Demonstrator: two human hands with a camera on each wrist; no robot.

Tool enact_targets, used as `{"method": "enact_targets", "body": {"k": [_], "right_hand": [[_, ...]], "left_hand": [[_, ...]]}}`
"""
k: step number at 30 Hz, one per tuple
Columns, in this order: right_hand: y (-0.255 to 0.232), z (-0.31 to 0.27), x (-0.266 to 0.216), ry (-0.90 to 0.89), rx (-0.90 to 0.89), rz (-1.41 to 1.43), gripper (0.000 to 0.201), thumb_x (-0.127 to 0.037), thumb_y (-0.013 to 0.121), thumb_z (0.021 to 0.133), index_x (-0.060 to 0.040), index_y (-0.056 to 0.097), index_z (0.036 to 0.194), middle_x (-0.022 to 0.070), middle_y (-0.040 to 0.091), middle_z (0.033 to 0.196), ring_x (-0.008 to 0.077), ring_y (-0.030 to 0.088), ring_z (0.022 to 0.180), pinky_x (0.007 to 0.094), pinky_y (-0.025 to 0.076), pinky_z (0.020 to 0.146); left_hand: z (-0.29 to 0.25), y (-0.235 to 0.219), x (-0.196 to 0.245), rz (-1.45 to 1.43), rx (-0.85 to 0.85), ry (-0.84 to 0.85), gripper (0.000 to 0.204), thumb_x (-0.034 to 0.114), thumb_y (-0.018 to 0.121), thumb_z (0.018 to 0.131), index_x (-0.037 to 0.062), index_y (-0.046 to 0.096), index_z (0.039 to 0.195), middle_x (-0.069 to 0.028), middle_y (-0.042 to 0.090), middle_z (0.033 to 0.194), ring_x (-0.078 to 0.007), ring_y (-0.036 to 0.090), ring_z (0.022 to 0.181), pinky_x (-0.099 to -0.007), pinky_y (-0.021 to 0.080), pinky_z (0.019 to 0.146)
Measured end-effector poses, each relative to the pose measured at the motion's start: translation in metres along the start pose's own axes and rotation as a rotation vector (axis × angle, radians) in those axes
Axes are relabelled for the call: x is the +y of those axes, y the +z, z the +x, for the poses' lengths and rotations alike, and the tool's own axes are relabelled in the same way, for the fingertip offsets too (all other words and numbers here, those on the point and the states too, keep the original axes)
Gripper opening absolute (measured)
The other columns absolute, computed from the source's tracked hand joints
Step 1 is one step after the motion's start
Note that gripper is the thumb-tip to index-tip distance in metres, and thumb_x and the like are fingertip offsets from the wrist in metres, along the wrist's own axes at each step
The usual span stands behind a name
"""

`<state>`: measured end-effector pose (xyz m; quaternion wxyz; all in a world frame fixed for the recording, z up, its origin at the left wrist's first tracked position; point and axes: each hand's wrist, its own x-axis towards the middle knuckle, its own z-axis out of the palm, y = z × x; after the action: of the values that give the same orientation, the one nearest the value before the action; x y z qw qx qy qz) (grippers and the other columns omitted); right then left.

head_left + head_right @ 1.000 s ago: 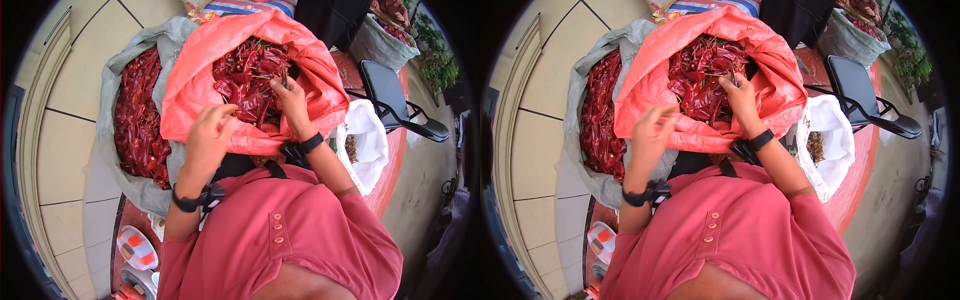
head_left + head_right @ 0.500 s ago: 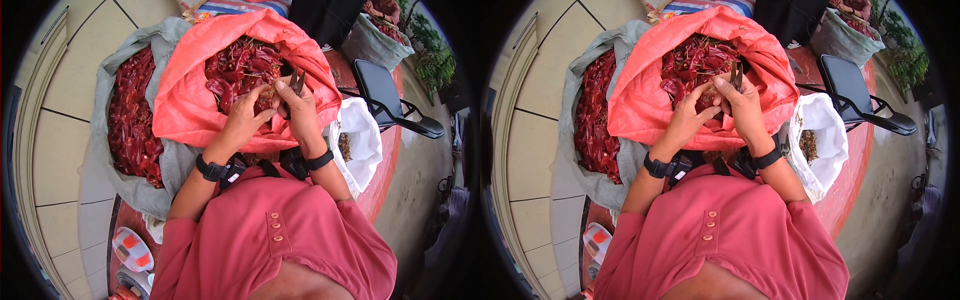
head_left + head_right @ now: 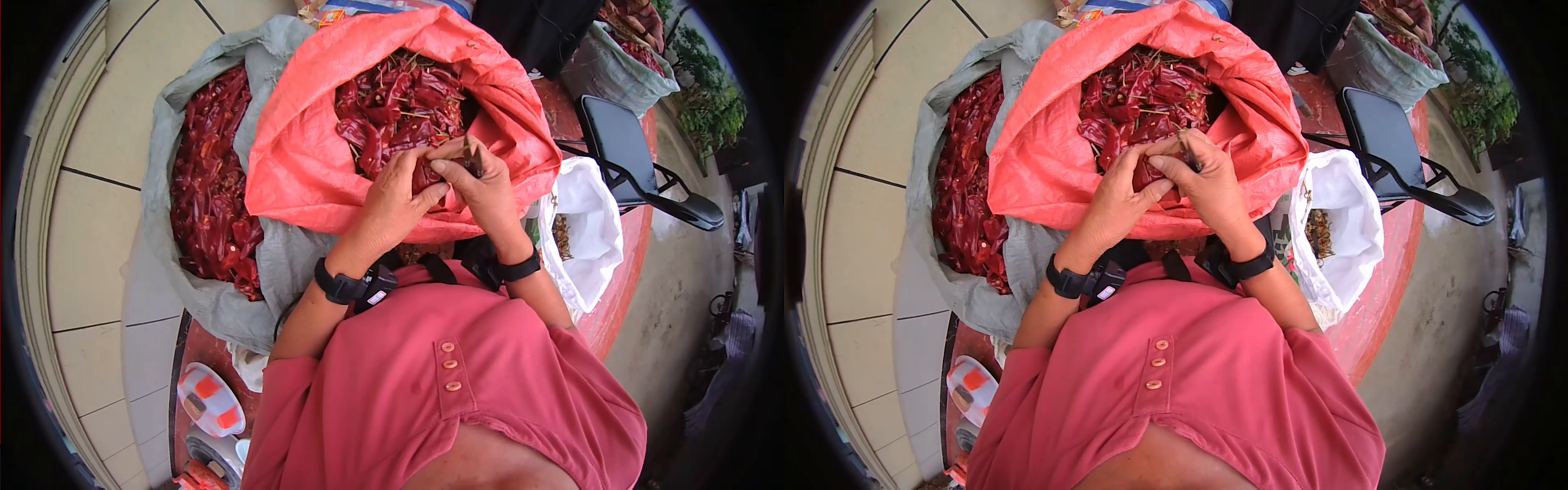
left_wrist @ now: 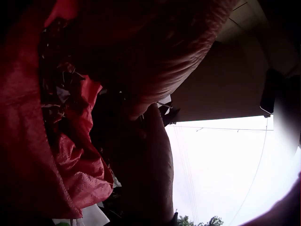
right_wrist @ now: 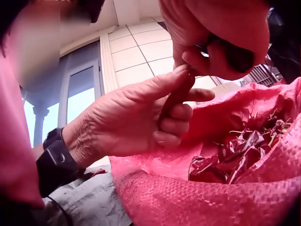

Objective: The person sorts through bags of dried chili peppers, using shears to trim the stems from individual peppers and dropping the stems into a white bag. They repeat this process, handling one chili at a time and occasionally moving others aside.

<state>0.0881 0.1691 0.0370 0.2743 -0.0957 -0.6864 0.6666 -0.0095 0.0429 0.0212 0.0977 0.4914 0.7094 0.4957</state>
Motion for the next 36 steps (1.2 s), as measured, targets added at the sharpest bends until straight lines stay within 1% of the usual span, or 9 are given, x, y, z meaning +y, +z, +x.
{"method": "enact_targets", "body": {"k": [3, 9, 15, 19, 22, 27, 31, 34, 36], "right_hand": [[-0.002, 0.009, 0.014, -0.519, 0.021, -0.431, 0.014, -0.002, 0.068, 0.082, -0.0040, 0.067, 0.096, 0.0043, 0.063, 0.086, 0.0169, 0.061, 0.073, 0.0264, 0.050, 0.064], [-0.001, 0.001, 0.006, -0.591, 0.014, -0.714, 0.013, -0.001, 0.067, 0.083, -0.0047, 0.067, 0.095, 0.0044, 0.064, 0.084, 0.0158, 0.063, 0.074, 0.0269, 0.051, 0.064], [0.004, -0.005, 0.000, 0.172, 0.053, 0.248, 0.007, -0.012, 0.063, 0.092, -0.0041, 0.063, 0.092, 0.0022, 0.061, 0.075, 0.0054, 0.049, 0.055, 0.0208, 0.035, 0.046], [-0.007, 0.003, -0.001, 0.268, 0.131, 0.463, 0.010, -0.014, 0.062, 0.093, -0.0047, 0.061, 0.096, -0.0002, 0.059, 0.070, 0.0027, 0.040, 0.048, 0.0195, 0.028, 0.042], [-0.016, -0.001, -0.017, 0.159, 0.253, 0.175, 0.010, -0.015, 0.062, 0.093, -0.0052, 0.064, 0.096, -0.0004, 0.061, 0.074, 0.0013, 0.041, 0.050, 0.0188, 0.029, 0.044], [-0.091, -0.027, -0.046, -0.182, 0.492, -0.536, 0.018, -0.017, 0.060, 0.094, 0.0000, 0.062, 0.100, 0.0007, 0.061, 0.076, 0.0065, 0.052, 0.065, 0.0231, 0.042, 0.059], [-0.181, -0.085, -0.039, 0.136, 0.628, -1.225, 0.027, -0.023, 0.057, 0.096, 0.0046, 0.058, 0.099, 0.0126, 0.061, 0.077, 0.0166, 0.058, 0.072, 0.0332, 0.046, 0.066], [-0.195, -0.104, -0.032, 0.518, 0.613, -1.167, 0.027, -0.023, 0.057, 0.096, 0.0040, 0.057, 0.098, 0.0146, 0.060, 0.079, 0.0197, 0.058, 0.072, 0.0360, 0.046, 0.067], [-0.174, -0.094, -0.028, 0.279, 0.499, -0.950, 0.027, -0.023, 0.060, 0.094, 0.0028, 0.059, 0.102, 0.0137, 0.062, 0.084, 0.0180, 0.059, 0.074, 0.0328, 0.047, 0.068]], "left_hand": [[-0.002, -0.003, 0.010, 0.017, 0.008, -0.025, 0.040, 0.024, 0.062, 0.091, 0.0013, 0.048, 0.122, -0.0222, 0.061, 0.108, -0.0378, 0.059, 0.103, -0.0430, 0.047, 0.085], [-0.008, 0.003, -0.003, -0.062, -0.106, -0.158, 0.030, 0.028, 0.055, 0.096, -0.0017, 0.055, 0.104, -0.0245, 0.063, 0.081, -0.0412, 0.063, 0.076, -0.0462, 0.047, 0.063], [-0.015, 0.004, -0.006, -0.175, -0.186, -0.160, 0.032, 0.028, 0.054, 0.097, -0.0037, 0.056, 0.097, -0.0252, 0.062, 0.080, -0.0405, 0.063, 0.077, -0.0445, 0.047, 0.063], [-0.020, 0.006, -0.010, -0.178, -0.214, -0.138, 0.032, 0.029, 0.054, 0.097, -0.0038, 0.054, 0.099, -0.0237, 0.063, 0.082, -0.0386, 0.064, 0.082, -0.0413, 0.048, 0.066], [-0.020, -0.003, -0.002, -0.301, -0.279, -0.183, 0.027, 0.024, 0.054, 0.098, -0.0008, 0.054, 0.110, -0.0097, 0.063, 0.096, -0.0166, 0.061, 0.090, -0.0295, 0.047, 0.083], [-0.020, -0.017, 0.008, -0.388, -0.258, -0.220, 0.035, 0.026, 0.050, 0.098, 0.0016, 0.049, 0.123, -0.0078, 0.056, 0.115, -0.0139, 0.052, 0.106, -0.0282, 0.039, 0.095], [-0.021, -0.024, 0.004, -0.561, -0.255, -0.230, 0.038, 0.024, 0.043, 0.098, 0.0020, 0.047, 0.129, -0.0053, 0.054, 0.119, -0.0127, 0.047, 0.113, -0.0271, 0.035, 0.100], [-0.022, -0.017, 0.001, -0.596, -0.181, -0.231, 0.037, 0.025, 0.045, 0.100, 0.0002, 0.046, 0.127, -0.0051, 0.054, 0.114, -0.0124, 0.048, 0.107, -0.0270, 0.037, 0.096], [-0.021, -0.014, 0.001, -0.600, -0.151, -0.221, 0.036, 0.024, 0.048, 0.100, -0.0002, 0.047, 0.126, -0.0043, 0.054, 0.111, -0.0118, 0.050, 0.103, -0.0263, 0.040, 0.092]]}}
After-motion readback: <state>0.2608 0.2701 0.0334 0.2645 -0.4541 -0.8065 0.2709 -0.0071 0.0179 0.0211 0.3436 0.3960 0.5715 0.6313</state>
